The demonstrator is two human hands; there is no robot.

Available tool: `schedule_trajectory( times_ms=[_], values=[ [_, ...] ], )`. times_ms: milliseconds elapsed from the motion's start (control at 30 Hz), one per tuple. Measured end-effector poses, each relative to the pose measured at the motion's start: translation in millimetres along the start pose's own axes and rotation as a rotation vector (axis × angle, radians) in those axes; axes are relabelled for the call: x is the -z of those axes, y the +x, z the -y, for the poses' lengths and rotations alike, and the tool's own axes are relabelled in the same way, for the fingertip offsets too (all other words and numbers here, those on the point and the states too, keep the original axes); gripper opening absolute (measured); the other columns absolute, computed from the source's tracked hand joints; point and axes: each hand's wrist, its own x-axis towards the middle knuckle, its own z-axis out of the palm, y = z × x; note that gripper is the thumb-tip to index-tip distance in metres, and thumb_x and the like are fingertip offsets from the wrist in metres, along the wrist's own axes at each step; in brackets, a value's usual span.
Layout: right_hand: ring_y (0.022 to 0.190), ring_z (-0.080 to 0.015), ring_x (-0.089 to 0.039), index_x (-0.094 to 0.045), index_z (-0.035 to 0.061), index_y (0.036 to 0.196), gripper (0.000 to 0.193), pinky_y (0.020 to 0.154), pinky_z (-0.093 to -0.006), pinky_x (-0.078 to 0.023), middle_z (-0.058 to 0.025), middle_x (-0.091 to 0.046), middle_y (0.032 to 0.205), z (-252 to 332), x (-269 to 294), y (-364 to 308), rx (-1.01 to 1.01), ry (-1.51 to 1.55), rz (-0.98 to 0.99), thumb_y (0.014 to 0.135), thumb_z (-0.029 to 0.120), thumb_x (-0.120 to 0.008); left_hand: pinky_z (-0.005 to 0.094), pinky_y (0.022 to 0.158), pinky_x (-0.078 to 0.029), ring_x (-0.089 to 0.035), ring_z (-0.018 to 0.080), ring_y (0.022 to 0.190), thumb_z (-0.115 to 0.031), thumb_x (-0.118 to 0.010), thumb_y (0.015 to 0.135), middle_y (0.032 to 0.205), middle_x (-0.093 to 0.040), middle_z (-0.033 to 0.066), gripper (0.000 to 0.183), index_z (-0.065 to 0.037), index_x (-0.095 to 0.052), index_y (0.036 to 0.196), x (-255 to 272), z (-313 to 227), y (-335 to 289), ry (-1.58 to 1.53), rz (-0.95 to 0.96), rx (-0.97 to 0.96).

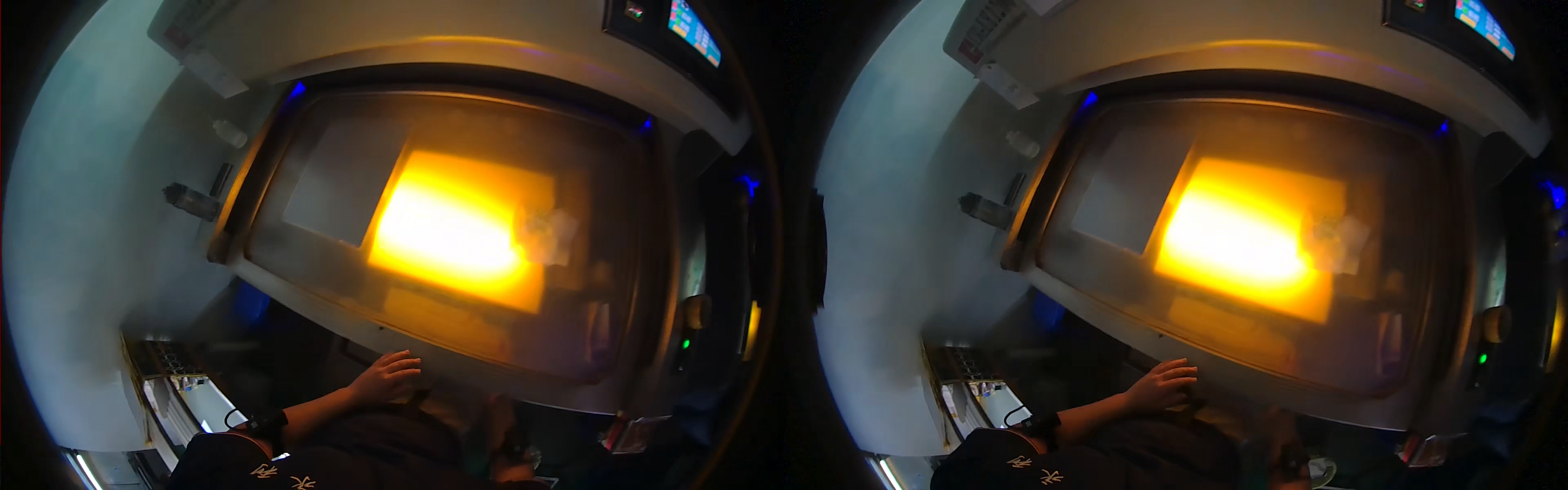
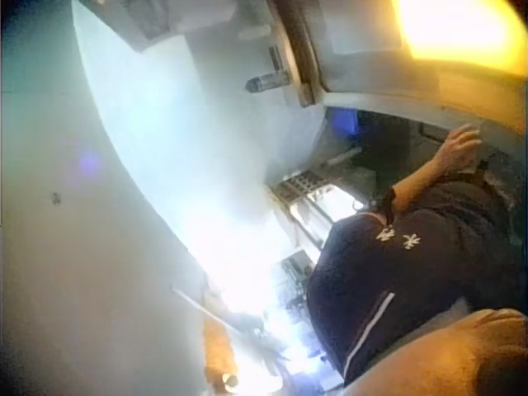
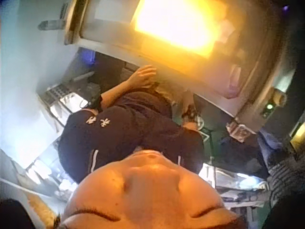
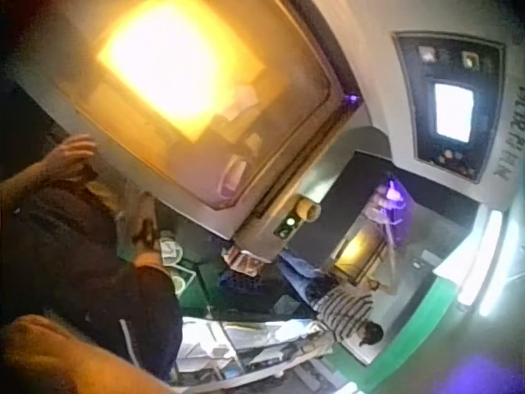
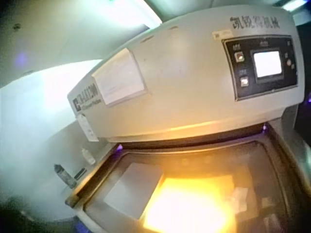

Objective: Operating an LED exposure machine to process circuit boards, including loading boards and film negatives and closing the machine lid.

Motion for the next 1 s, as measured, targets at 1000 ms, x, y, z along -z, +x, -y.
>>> schedule_trajectory(
  times_ms=[1000],
  values=[
    [0.082,-0.0283,-0.07,-0.07,0.03,0.114,0.046,0.071,-0.0425,-0.056,-0.007,-0.073,0.091,336.5,213.9,8.2,-0.097,0.086,0.272,0.073,0.012,-0.064,0.0568,0.109,-0.036,-0.05,0.0424,0.126,-0.03,-0.065,0.084,0.141,-0.052,0.0163,0.065,-0.014,-0.044,0.144,117.4,174.6,-275.7,0.232,0.123,0.096]
  ],
)
